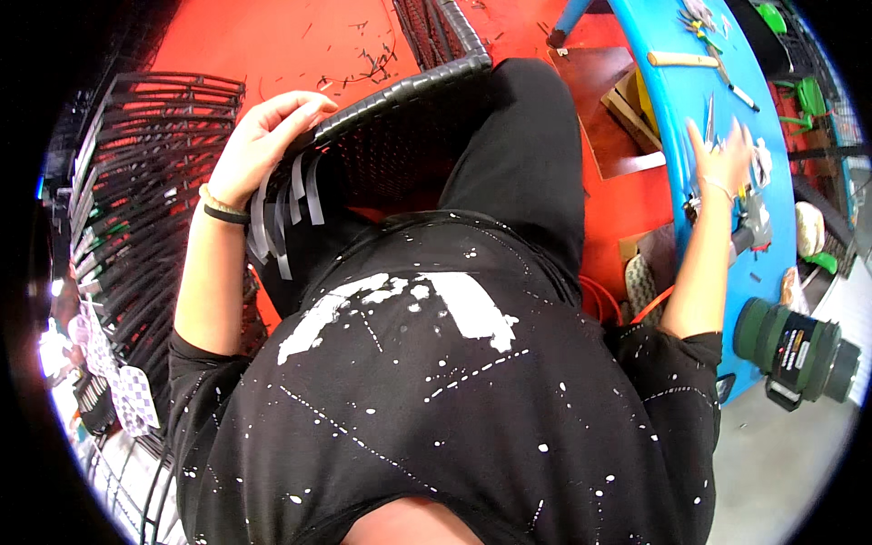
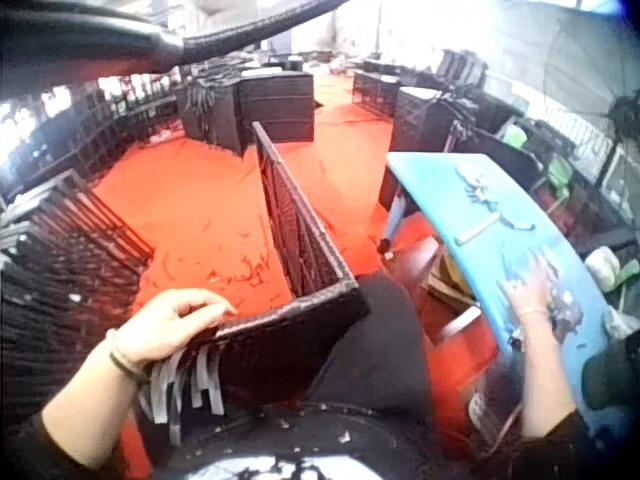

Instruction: The person assembles a black wicker chair by weaving black plastic strips into the frame. They use a nail gun to secure the strips and pliers to trim excess material. The process is repeated along the chair's edge.

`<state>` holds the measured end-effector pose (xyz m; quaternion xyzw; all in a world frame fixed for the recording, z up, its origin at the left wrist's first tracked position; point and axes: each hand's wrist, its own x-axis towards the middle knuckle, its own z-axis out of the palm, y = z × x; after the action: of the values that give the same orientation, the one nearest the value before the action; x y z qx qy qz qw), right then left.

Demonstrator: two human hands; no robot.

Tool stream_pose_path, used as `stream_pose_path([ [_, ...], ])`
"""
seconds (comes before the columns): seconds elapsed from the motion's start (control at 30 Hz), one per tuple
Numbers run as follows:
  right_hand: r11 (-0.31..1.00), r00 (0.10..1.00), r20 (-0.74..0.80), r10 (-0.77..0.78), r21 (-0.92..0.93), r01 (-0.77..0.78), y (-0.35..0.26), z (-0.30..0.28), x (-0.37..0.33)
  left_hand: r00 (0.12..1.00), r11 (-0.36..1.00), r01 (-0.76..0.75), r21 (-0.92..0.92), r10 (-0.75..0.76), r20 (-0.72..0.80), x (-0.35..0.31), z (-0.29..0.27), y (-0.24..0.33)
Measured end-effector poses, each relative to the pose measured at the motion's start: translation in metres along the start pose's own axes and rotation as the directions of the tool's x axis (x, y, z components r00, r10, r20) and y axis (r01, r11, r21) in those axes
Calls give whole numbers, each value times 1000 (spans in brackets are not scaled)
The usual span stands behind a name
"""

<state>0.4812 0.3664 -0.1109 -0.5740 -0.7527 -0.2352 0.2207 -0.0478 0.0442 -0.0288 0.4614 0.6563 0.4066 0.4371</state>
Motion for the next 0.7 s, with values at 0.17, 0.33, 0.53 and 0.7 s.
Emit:
stream_pose_path([
  [0.17,477,771,-412,-486,614,629,-246,-115,6,1000,998,-1,-68,2,3,-3,0,3],
  [0.33,298,675,-311,-669,720,627,-362,-139,-35,999,997,37,-60,-40,-36,-6,-1,8],
  [0.53,312,719,-391,-574,707,634,-358,-136,-40,996,986,50,-159,-61,-66,-30,29,13],
  [0.7,274,702,-352,-619,741,613,-347,-147,-43,998,970,47,-237,-53,-19,-53,41,17],
])
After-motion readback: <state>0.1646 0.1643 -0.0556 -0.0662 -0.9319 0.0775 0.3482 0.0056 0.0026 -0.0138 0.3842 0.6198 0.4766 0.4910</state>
